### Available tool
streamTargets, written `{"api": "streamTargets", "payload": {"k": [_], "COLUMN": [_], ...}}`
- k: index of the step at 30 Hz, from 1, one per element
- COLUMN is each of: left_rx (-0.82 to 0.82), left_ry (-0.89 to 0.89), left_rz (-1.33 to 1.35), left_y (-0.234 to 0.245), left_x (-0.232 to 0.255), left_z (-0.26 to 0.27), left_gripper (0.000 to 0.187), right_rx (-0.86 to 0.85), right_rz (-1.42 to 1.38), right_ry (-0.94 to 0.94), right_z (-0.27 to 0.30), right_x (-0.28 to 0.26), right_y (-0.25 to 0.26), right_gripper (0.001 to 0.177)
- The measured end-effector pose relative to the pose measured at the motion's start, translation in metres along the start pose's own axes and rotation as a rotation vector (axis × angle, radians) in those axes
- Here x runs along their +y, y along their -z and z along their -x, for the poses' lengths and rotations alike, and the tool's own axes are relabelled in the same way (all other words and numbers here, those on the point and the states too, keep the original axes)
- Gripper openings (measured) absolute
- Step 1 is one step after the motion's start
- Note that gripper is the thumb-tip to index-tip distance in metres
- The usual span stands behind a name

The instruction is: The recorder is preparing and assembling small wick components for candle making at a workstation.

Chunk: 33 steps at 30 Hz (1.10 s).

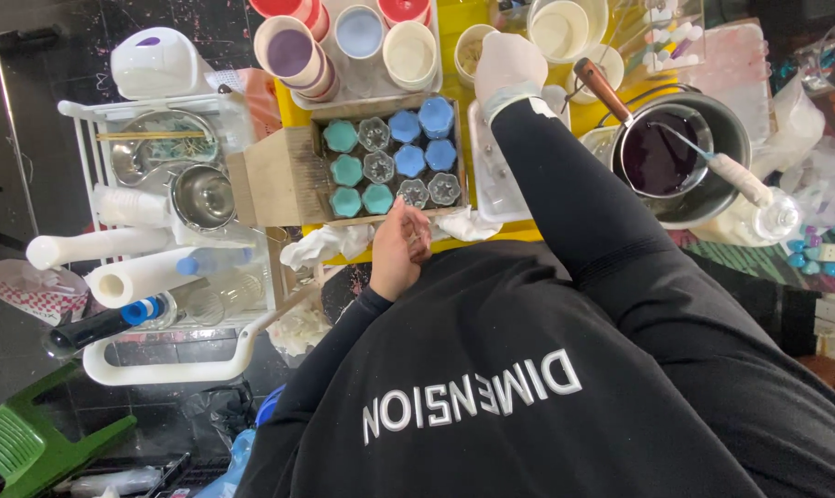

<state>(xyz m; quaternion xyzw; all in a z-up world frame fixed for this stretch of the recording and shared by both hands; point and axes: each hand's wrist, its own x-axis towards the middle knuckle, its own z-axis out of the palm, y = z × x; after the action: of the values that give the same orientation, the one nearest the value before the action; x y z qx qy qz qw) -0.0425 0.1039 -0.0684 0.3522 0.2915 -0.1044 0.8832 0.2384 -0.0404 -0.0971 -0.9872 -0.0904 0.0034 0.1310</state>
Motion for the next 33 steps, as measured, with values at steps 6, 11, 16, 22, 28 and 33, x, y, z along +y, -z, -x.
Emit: {"api": "streamTargets", "payload": {"k": [6,11,16,22,28,33], "left_rx": [0.056,-0.013,0.017,0.020,0.013,-0.043], "left_ry": [-0.017,-0.049,-0.036,-0.049,-0.028,-0.055], "left_rz": [-0.017,-0.050,-0.043,-0.040,-0.081,-0.165], "left_y": [0.005,0.003,-0.004,-0.008,-0.024,-0.040], "left_x": [0.000,0.004,0.005,0.003,0.005,0.003], "left_z": [0.002,0.005,0.006,0.005,0.006,0.002], "left_gripper": [0.045,0.046,0.046,0.045,0.042,0.031], "right_rx": [-0.078,-0.077,-0.006,0.133,0.215,0.112], "right_rz": [0.095,0.072,0.003,-0.200,-0.425,-0.650], "right_ry": [-0.041,-0.020,0.033,0.046,0.053,0.038], "right_z": [-0.010,-0.003,0.003,0.026,0.081,0.145], "right_x": [0.000,0.000,0.005,0.000,-0.006,0.007], "right_y": [-0.009,-0.007,-0.003,0.017,0.066,0.106], "right_gripper": [0.019,0.018,0.017,0.019,0.016,0.019]}}
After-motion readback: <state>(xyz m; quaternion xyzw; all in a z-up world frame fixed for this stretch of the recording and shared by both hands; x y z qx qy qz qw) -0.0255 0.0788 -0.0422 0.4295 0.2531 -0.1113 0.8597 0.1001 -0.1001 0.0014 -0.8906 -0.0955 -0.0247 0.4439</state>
